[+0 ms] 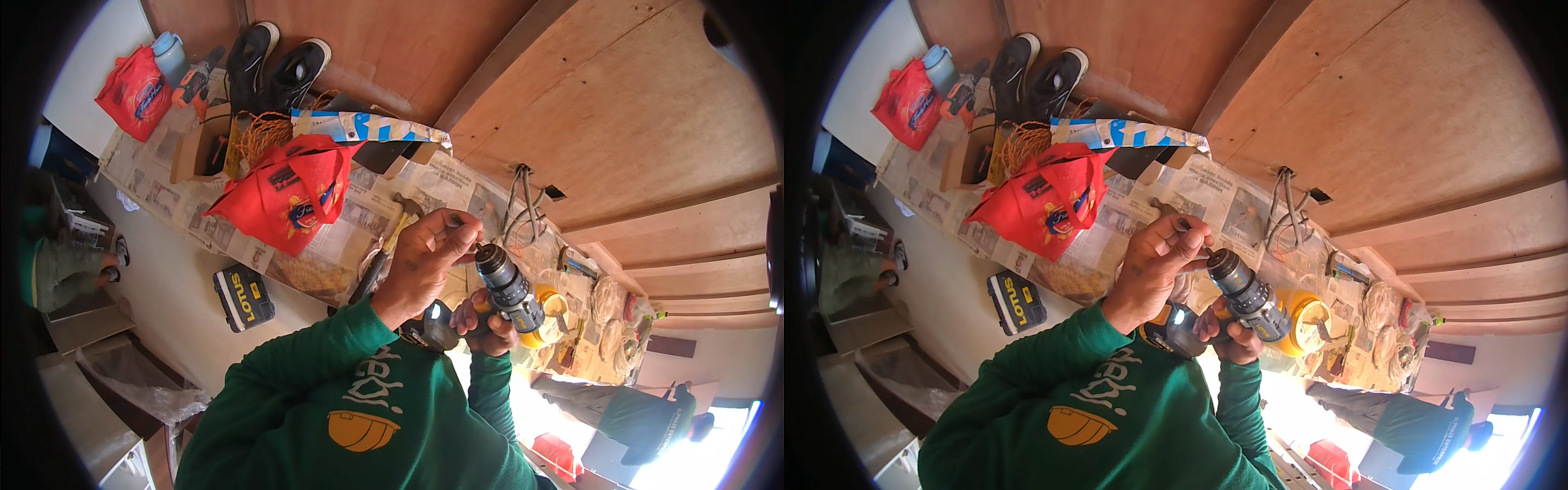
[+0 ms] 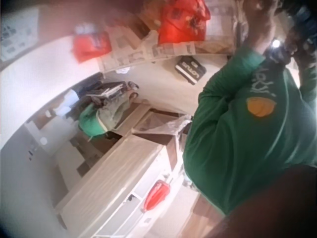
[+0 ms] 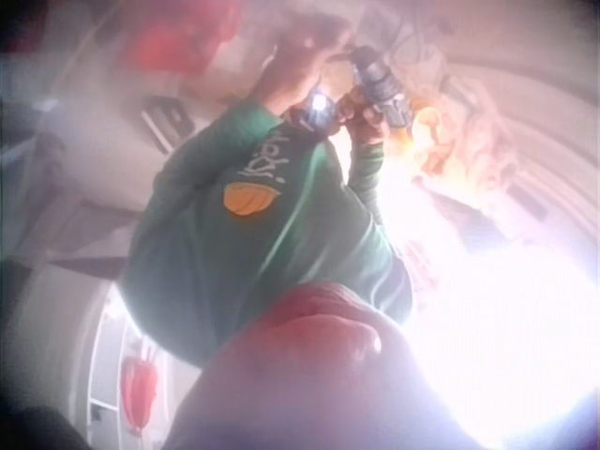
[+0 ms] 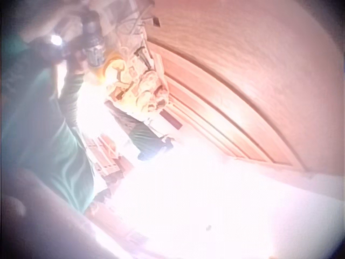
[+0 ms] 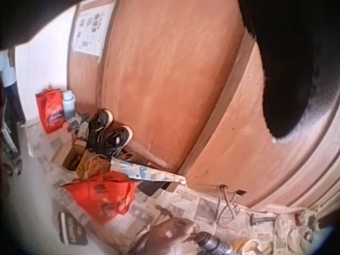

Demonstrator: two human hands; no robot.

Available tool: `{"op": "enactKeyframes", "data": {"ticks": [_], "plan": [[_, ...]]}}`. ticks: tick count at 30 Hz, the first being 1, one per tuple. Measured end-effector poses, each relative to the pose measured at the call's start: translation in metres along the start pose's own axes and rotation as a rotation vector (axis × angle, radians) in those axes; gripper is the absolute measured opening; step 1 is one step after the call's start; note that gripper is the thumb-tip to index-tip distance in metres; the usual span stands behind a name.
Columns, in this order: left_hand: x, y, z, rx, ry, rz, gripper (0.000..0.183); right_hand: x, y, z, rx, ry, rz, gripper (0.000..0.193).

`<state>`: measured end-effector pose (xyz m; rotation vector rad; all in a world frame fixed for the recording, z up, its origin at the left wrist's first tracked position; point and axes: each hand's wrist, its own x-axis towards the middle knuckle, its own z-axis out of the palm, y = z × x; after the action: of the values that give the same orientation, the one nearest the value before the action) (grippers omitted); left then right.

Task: The person uses a cordless drill to drive screws into a wooden panel mounted on a wall. They repeatedly pick up screws, insert them into the drill, and fasten them into the wood. The workspace is cluttered with tools and construction materials.

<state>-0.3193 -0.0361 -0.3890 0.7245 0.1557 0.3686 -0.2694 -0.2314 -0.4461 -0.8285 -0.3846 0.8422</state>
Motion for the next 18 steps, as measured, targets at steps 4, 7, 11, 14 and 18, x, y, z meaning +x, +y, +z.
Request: {"op": "enactKeyframes", "data": {"ticks": [4, 7, 11, 14, 18], "plan": [[0.0013, -0.0013, -0.0029, 0.033, -0.014, 0.042, 0.022, 0.0020, -0.0001, 0.0009, -0.012, -0.001, 0.002, 0.047], [0.0031, -0.0019, -0.0076, 0.197, -0.065, 0.067, 0.023, 0.0034, -0.0011, 0.0018, -0.016, -0.007, 0.006, 0.047], [-0.0016, 0.0011, -0.0014, 0.233, -0.016, 0.043, 0.025, 0.0053, -0.0006, 0.0023, -0.012, -0.008, 0.016, 0.047], [-0.0026, -0.0038, 0.0000, 0.107, -0.031, 0.000, 0.032, 0.0055, -0.0007, 0.0022, -0.006, -0.009, 0.024, 0.047], [-0.0050, -0.0031, -0.0020, -0.046, -0.093, -0.106, 0.052, 0.0049, -0.0027, 0.0021, 0.026, -0.028, 0.045, 0.050]]}}
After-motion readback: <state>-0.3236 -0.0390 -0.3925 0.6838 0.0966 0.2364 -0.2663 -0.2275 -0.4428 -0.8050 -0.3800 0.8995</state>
